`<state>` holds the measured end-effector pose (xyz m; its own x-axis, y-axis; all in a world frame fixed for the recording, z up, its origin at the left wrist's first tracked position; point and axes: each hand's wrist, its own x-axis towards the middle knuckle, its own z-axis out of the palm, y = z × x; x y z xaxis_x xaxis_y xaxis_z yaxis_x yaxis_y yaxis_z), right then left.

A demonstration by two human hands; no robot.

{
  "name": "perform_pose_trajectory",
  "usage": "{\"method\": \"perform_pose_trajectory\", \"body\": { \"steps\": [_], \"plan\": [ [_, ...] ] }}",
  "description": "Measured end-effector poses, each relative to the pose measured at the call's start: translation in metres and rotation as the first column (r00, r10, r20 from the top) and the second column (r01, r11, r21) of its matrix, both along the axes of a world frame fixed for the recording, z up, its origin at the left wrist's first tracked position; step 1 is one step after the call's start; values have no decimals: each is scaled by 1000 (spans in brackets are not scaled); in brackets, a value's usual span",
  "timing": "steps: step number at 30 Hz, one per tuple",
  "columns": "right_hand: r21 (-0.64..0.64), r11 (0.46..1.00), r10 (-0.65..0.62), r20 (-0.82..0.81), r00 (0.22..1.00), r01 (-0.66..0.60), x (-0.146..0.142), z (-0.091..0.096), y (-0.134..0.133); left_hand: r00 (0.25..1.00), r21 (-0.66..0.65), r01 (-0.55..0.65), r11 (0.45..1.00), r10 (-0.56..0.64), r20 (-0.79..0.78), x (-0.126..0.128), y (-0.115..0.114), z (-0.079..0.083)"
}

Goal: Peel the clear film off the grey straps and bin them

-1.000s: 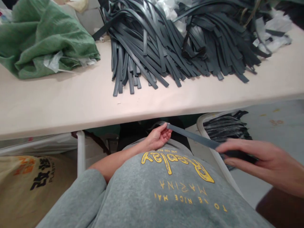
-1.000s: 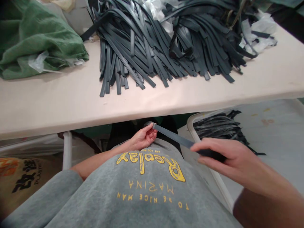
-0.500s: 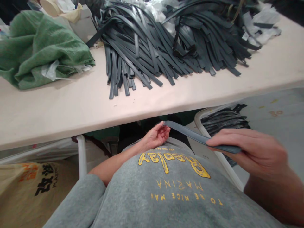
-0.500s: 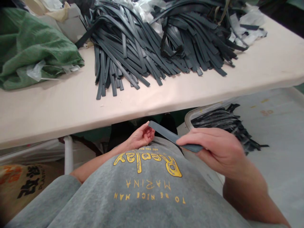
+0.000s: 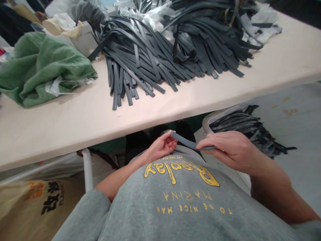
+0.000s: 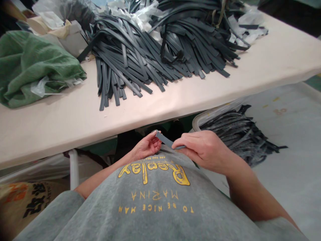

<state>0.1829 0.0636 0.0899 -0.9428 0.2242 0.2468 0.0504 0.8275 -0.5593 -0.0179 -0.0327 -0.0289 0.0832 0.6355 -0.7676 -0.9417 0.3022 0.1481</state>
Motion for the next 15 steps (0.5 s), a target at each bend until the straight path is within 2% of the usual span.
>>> {"method": "perform_pose_trajectory", "body": {
  "steps": [6, 10, 13, 15],
  "plan": [
    [-41, 996, -81, -34, 996, 79, -29, -50, 2, 995, 69, 99, 993, -97, -37, 3, -3, 0],
    [-71, 991, -116, -105, 988, 109, -44, -78, 4, 984, 193, 175, 966, -175, -16, 6, -8, 5],
    [-136, 980, -152, -58, 987, 143, -44, -80, 3, 970, 289, 210, 934, -237, 61, 7, -9, 9],
    [-190, 963, -199, -28, 980, 190, -35, -67, 2, 961, 298, 203, 933, -248, 120, 7, -7, 8]
  ]
}}
